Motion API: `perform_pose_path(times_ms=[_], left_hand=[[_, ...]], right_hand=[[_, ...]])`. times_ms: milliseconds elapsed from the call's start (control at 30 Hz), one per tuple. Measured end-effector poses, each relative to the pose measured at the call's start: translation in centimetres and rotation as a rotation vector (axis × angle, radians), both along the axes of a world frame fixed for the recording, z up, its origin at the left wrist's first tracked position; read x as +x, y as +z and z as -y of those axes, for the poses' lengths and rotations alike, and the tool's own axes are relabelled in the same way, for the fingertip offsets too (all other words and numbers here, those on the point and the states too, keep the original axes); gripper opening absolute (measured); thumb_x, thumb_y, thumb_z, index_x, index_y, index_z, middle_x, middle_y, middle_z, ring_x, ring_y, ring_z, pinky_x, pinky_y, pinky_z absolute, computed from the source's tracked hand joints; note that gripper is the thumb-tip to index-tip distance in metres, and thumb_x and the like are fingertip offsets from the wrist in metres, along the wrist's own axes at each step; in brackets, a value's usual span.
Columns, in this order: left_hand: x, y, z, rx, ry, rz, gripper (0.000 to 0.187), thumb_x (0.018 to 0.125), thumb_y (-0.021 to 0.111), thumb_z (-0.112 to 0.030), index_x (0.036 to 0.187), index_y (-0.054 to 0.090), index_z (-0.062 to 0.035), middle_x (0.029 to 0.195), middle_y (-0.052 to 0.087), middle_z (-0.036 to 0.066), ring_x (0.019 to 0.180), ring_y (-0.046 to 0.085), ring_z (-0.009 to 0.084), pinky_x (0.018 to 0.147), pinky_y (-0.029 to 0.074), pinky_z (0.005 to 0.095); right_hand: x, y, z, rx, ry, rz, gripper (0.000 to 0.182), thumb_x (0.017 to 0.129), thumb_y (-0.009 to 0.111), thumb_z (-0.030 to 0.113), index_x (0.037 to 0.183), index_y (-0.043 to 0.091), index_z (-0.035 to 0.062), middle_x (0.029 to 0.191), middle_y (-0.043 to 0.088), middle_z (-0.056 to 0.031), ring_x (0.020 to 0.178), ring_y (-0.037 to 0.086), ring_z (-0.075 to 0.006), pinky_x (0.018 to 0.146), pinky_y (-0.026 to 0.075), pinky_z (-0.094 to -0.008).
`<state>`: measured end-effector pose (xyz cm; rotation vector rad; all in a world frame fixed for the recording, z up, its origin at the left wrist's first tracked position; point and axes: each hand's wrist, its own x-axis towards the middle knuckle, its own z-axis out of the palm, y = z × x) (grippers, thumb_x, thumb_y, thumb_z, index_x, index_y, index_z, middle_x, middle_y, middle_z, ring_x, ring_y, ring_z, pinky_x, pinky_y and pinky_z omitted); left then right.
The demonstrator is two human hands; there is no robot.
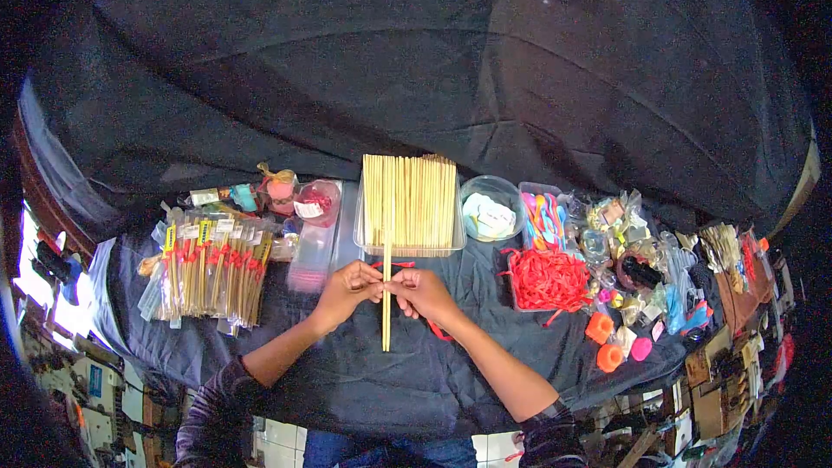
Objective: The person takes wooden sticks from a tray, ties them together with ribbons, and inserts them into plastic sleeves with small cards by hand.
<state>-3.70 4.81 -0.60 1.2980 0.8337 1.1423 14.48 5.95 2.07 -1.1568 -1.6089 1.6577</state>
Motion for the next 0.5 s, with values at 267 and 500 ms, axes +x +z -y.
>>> perform_pose_path(times_ms=[267,500], left_hand=[[-0.09,-0.01,0.03,0.000,-0.004,-0.047,0.016,0.081,0.060,-0.001,0.095,0.052,0.0012,0.080,0.058,0.007,0.072,0.059,0.0116,0.063,0.050,0.0233],[-0.23,0.39,0.19,0.023,-0.017,-0.127,0.018,0.083,0.059,-0.004,0.099,0.052,0.0011,0.081,0.059,0.005,0.077,0.058,0.0111,0.068,0.049,0.0241]], right_hand=[[-0.09,0.50,0.22,-0.021,-0.026,0.023,0.018,0.087,0.056,0.021,0.079,0.057,0.0049,0.052,0.049,0.0016,0.041,0.046,-0.0051,0.037,0.035,-0.0185],[-0.57,0.34,0.65,0.003,-0.108,0.010,0.019,0.085,0.058,0.022,0.077,0.057,0.0052,0.051,0.048,0.0022,0.039,0.044,-0.0050,0.036,0.033,-0.0188]])
